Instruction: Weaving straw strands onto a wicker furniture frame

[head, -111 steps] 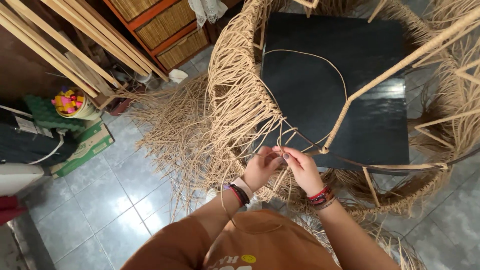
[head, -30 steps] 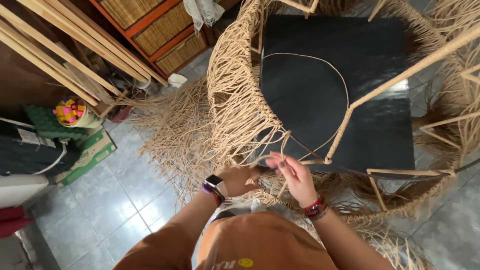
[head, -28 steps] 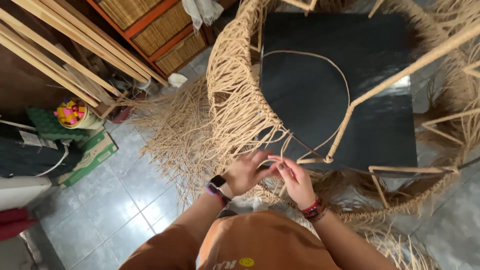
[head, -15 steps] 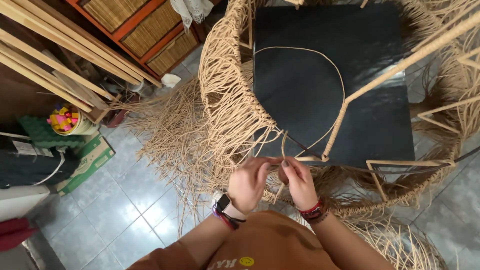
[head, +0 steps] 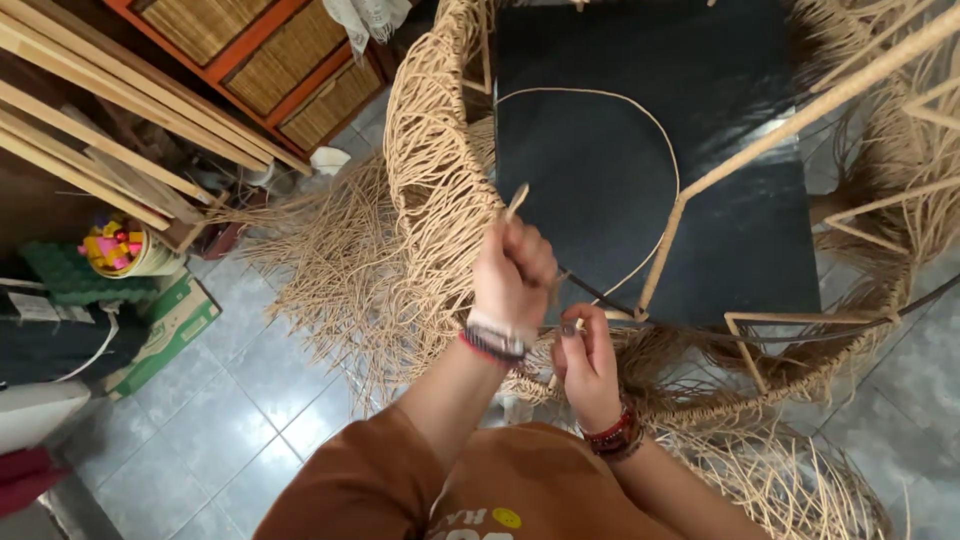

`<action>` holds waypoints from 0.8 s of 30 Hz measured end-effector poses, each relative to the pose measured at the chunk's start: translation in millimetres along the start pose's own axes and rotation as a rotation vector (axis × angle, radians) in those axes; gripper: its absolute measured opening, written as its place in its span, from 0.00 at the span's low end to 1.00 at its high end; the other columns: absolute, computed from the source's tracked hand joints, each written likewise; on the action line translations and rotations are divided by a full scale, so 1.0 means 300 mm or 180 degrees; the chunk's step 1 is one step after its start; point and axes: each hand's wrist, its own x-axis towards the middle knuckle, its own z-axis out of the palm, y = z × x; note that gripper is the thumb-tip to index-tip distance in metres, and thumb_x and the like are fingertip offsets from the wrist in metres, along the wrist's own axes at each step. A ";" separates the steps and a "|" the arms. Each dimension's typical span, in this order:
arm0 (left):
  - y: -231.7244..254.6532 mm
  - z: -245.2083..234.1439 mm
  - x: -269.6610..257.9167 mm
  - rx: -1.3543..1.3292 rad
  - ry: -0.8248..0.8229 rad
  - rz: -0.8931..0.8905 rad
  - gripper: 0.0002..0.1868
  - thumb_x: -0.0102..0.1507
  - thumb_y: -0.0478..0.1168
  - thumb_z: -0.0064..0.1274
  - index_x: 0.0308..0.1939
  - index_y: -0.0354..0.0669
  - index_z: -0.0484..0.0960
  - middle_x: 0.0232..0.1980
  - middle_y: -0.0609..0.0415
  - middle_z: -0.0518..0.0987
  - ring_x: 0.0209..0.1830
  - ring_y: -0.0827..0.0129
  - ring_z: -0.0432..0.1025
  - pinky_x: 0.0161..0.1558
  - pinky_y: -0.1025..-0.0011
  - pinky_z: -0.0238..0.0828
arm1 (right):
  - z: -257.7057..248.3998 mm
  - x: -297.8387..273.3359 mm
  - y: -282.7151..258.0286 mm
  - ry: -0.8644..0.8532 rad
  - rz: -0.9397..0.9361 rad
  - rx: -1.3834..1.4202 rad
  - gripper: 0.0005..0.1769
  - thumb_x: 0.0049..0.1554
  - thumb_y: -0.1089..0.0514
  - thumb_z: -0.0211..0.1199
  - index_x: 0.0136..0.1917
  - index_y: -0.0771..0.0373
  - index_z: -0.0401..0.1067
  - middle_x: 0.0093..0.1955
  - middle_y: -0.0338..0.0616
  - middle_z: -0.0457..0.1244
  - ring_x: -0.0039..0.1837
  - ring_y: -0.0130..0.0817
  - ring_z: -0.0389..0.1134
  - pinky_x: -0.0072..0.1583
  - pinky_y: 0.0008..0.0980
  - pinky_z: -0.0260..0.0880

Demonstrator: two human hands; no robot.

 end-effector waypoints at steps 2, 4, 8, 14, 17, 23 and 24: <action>-0.004 -0.003 0.079 -0.0153 0.0114 0.0044 0.22 0.71 0.52 0.36 0.22 0.59 0.55 0.19 0.73 0.44 0.14 0.85 0.42 0.16 0.84 0.37 | -0.001 -0.021 -0.011 0.0112 0.0106 -0.0123 0.09 0.68 0.62 0.43 0.54 0.67 0.63 0.18 0.34 0.49 0.21 0.20 0.51 0.29 0.20 0.50; -0.002 -0.006 0.159 -0.0310 0.0220 0.0089 0.22 0.71 0.53 0.37 0.22 0.60 0.56 0.19 0.75 0.44 0.14 0.86 0.42 0.15 0.84 0.38 | -0.005 -0.033 -0.020 0.0223 0.0203 -0.0249 0.10 0.67 0.61 0.45 0.51 0.68 0.67 0.17 0.36 0.49 0.21 0.23 0.52 0.28 0.21 0.49; 0.004 0.006 0.259 -0.0765 0.0387 0.0105 0.23 0.68 0.51 0.40 0.19 0.58 0.54 0.18 0.68 0.43 0.16 0.77 0.34 0.20 0.73 0.28 | -0.040 -0.052 0.006 0.0172 0.0666 -0.0678 0.14 0.68 0.60 0.45 0.51 0.64 0.72 0.24 0.30 0.47 0.25 0.20 0.44 0.29 0.24 0.46; 0.006 0.033 0.335 -0.0952 0.0602 0.0055 0.25 0.68 0.51 0.39 0.18 0.59 0.49 0.18 0.68 0.40 0.17 0.77 0.32 0.21 0.73 0.26 | -0.085 -0.052 0.074 0.0109 0.0295 -0.1397 0.12 0.67 0.60 0.47 0.49 0.58 0.72 0.28 0.31 0.53 0.26 0.20 0.48 0.31 0.25 0.48; 0.004 0.026 0.387 -0.0921 0.0695 0.0090 0.24 0.67 0.51 0.38 0.18 0.60 0.48 0.18 0.68 0.39 0.16 0.77 0.32 0.21 0.73 0.25 | -0.095 -0.067 0.119 0.0188 0.0231 -0.1884 0.10 0.65 0.59 0.49 0.48 0.55 0.73 0.29 0.31 0.59 0.26 0.21 0.52 0.32 0.26 0.52; 0.116 0.058 0.189 -0.0470 0.0408 0.0624 0.26 0.69 0.55 0.43 0.18 0.56 0.57 0.17 0.67 0.48 0.17 0.77 0.40 0.22 0.75 0.37 | -0.124 -0.083 0.130 -0.0113 0.0253 -0.1997 0.11 0.65 0.59 0.47 0.47 0.54 0.72 0.23 0.29 0.50 0.23 0.21 0.45 0.30 0.27 0.44; 0.145 0.045 0.136 -0.0135 -0.0015 0.0826 0.28 0.69 0.57 0.42 0.17 0.53 0.57 0.18 0.65 0.50 0.18 0.75 0.42 0.26 0.74 0.42 | -0.126 -0.086 0.126 -0.0268 0.0440 -0.1980 0.12 0.66 0.57 0.46 0.47 0.53 0.70 0.23 0.28 0.48 0.24 0.22 0.45 0.30 0.28 0.42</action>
